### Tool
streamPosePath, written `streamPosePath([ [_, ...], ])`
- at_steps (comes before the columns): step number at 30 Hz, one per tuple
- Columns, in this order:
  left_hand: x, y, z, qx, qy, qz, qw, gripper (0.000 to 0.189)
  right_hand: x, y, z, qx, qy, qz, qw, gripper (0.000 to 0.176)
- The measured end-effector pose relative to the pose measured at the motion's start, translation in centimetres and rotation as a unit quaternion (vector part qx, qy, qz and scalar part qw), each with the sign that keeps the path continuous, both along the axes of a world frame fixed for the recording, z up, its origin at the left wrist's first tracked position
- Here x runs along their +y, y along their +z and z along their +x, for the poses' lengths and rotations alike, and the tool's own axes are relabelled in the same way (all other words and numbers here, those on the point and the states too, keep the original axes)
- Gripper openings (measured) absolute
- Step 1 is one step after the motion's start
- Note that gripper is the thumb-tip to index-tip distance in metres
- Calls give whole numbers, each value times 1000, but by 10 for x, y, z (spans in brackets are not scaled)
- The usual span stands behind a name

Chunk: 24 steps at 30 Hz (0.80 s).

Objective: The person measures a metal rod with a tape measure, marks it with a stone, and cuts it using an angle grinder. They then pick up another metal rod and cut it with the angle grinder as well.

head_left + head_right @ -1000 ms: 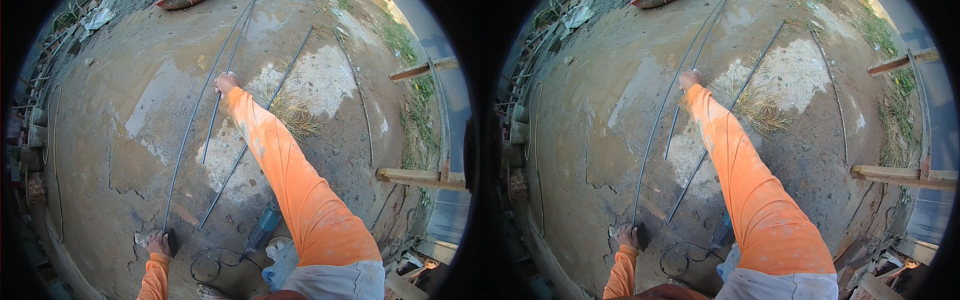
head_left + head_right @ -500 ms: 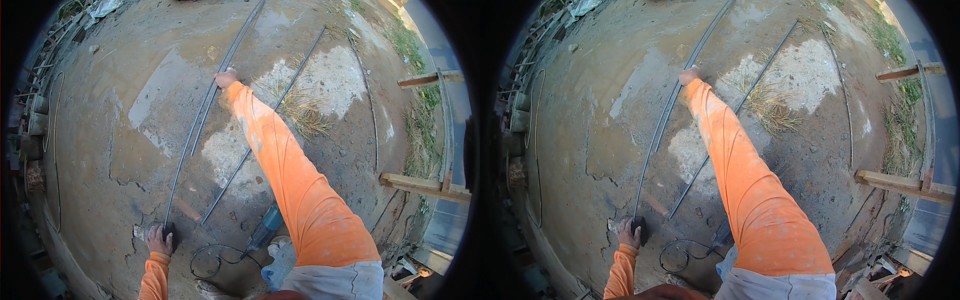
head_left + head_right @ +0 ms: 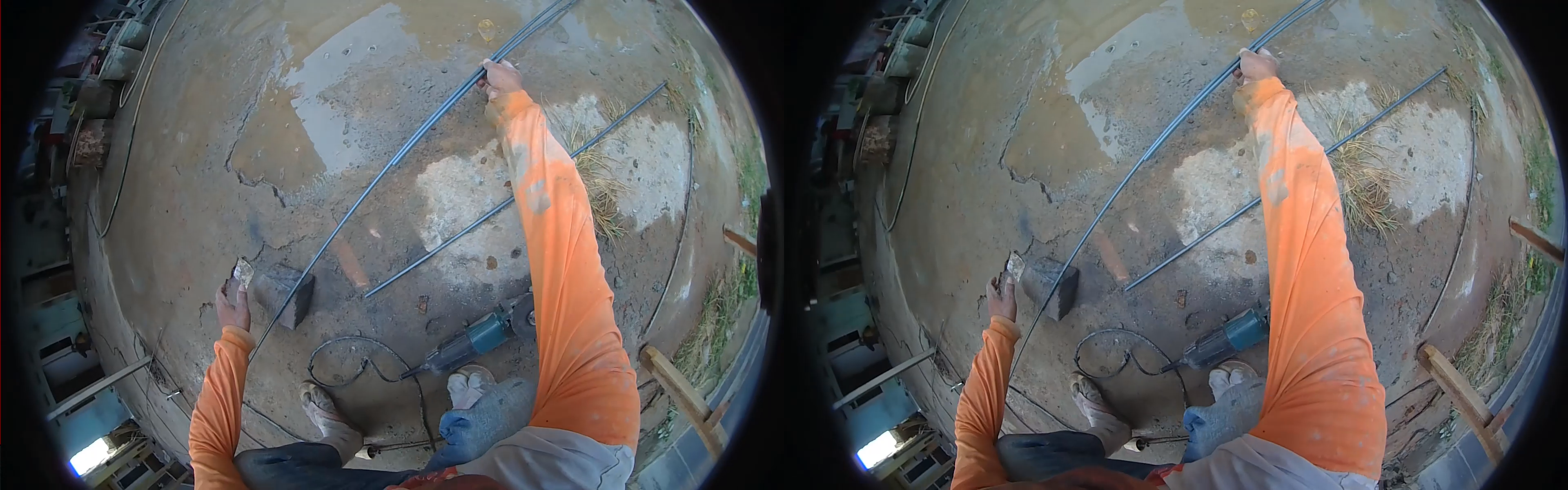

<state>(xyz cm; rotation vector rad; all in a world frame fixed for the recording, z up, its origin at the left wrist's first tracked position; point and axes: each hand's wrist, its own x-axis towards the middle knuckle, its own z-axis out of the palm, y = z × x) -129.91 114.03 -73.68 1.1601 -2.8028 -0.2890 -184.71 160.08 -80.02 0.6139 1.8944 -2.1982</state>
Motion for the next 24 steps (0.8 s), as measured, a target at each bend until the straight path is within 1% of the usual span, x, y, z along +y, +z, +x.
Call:
streamPosePath([
  [1, -1, 1, -1, -4, 11, -4, 1000, 65, 0, -1, -1, 2, -6, -26, 1000, 9],
  [2, 4, 2, -3, -64, 108, 108, 986, 73, 1, -4, -2, -6, 5, -29, 1000, 9],
  [3, 11, 3, -7, -118, 203, 219, 947, 81, 2, -8, -5, -2, 17, -31, 999, 9],
  [4, 26, 12, -17, -121, 211, 218, 945, 81, 3, -8, -8, 4, 28, -31, 999, 10],
  [5, 46, 31, -33, -140, 241, 311, 908, 86, 1, -5, -6, 0, 36, -32, 999, 10],
  [6, 61, 38, -44, -156, 268, 402, 862, 91, 1, -1, -2, 4, 21, -30, 999, 10],
  [7, 68, 35, -50, -156, 273, 402, 860, 91, 0, 1, 0, 10, 4, -28, 1000, 10],
  [9, 73, 31, -61, -90, 295, 351, 884, 97, -1, -2, -5, 0, 10, -27, 1000, 10],
  [10, 74, 29, -69, -91, 296, 348, 885, 97, 1, -3, -7, -7, 10, -24, 1000, 10],
  [12, 70, 23, -83, -53, 253, 308, 916, 100, 4, -6, -9, -3, 18, -26, 999, 10],
  [14, 48, -8, -76, -74, 210, 198, 955, 89, 4, -4, -8, 5, 24, -28, 999, 10],
  [15, 43, -14, -77, -103, 226, 234, 940, 83, 3, 2, -6, 5, 18, -41, 999, 10],
  [17, 57, 0, -92, -143, 217, 286, 923, 65, 5, 13, -3, 9, 2, -51, 999, 11],
  [18, 55, -5, -98, -143, 209, 287, 924, 65, 6, 19, -2, 13, 12, -38, 999, 11],
  [19, 48, -14, -104, -130, 139, 266, 945, 60, 8, 23, -1, 16, 24, -26, 999, 11],
  [20, 51, -11, -112, -118, 72, 243, 960, 55, 10, 25, 0, 14, 21, -25, 999, 11],
  [21, 53, -12, -126, -91, 56, 291, 951, 57, 11, 28, 0, 30, 14, -58, 998, 12],
  [22, 71, 3, -152, -62, 43, 338, 938, 58, 9, 29, 2, 47, 10, -92, 995, 12],
  [24, 120, 34, -199, -95, 6, 339, 936, 46, 11, 32, 2, 38, 12, -85, 996, 11],
])
